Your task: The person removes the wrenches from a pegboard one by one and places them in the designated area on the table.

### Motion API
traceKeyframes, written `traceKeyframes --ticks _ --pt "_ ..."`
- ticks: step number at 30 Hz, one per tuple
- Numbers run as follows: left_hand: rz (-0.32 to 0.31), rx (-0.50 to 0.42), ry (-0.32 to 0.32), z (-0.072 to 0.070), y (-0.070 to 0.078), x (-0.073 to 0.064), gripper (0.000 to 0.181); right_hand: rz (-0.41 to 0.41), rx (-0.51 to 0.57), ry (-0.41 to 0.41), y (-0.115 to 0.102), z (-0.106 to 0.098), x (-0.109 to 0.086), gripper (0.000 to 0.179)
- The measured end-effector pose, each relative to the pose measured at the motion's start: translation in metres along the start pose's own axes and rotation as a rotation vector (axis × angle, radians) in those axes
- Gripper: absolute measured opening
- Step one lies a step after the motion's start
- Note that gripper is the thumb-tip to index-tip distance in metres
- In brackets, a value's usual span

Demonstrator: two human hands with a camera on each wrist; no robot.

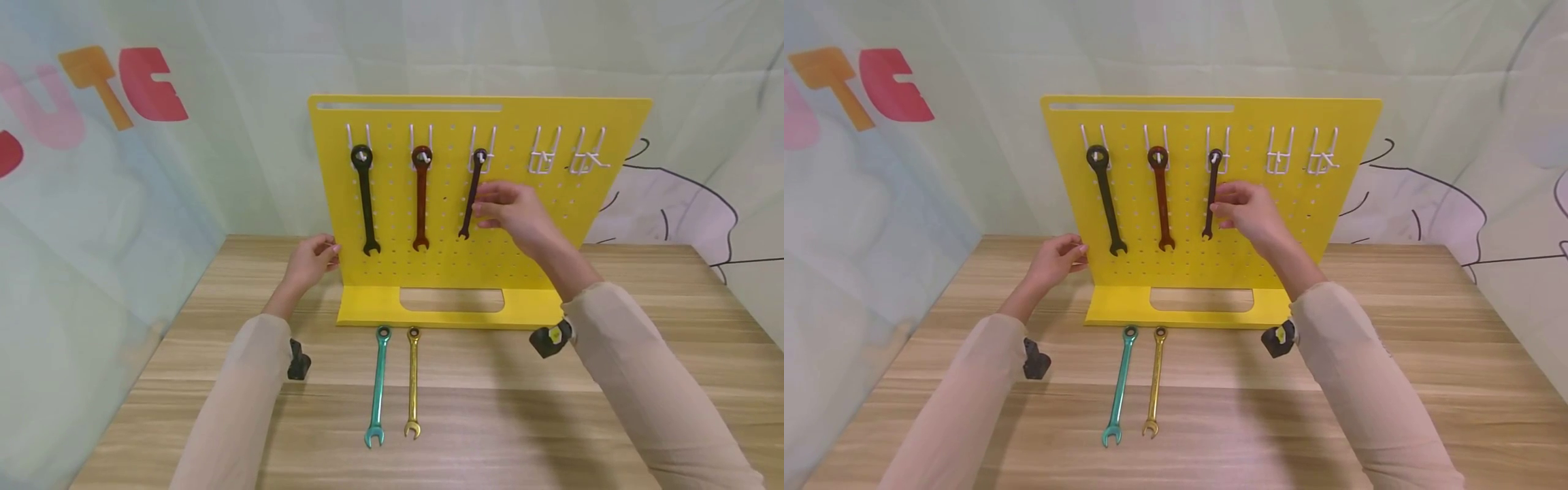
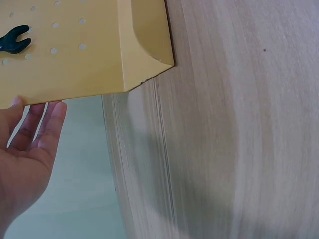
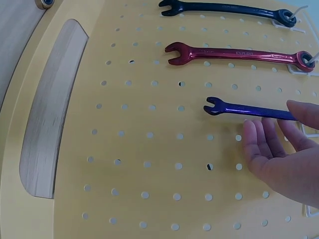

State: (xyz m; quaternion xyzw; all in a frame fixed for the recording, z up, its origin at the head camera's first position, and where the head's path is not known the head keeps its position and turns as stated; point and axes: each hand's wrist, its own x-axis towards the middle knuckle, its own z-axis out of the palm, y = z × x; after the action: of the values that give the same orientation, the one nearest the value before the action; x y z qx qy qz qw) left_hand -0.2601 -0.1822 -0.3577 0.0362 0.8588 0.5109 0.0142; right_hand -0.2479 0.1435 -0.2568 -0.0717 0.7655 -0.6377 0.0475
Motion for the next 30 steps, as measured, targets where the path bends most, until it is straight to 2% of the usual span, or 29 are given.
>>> traceKeyframes --ticks 9,19,30 --pt "-0.001 -0.004 0.003 0.000 0.000 0.001 0.025 -0.005 0.000 0.002 -0.001 0.000 0.002 0.018" --pt "0.010 -0.007 0.000 0.000 -0.001 0.002 0.025 -0.035 -0.019 0.006 -0.003 0.000 0.001 0.019" --pt "0.014 -0.007 0.005 0.000 -0.002 0.001 0.025 -0.049 -0.048 -0.029 -0.008 -0.003 -0.009 0.020"
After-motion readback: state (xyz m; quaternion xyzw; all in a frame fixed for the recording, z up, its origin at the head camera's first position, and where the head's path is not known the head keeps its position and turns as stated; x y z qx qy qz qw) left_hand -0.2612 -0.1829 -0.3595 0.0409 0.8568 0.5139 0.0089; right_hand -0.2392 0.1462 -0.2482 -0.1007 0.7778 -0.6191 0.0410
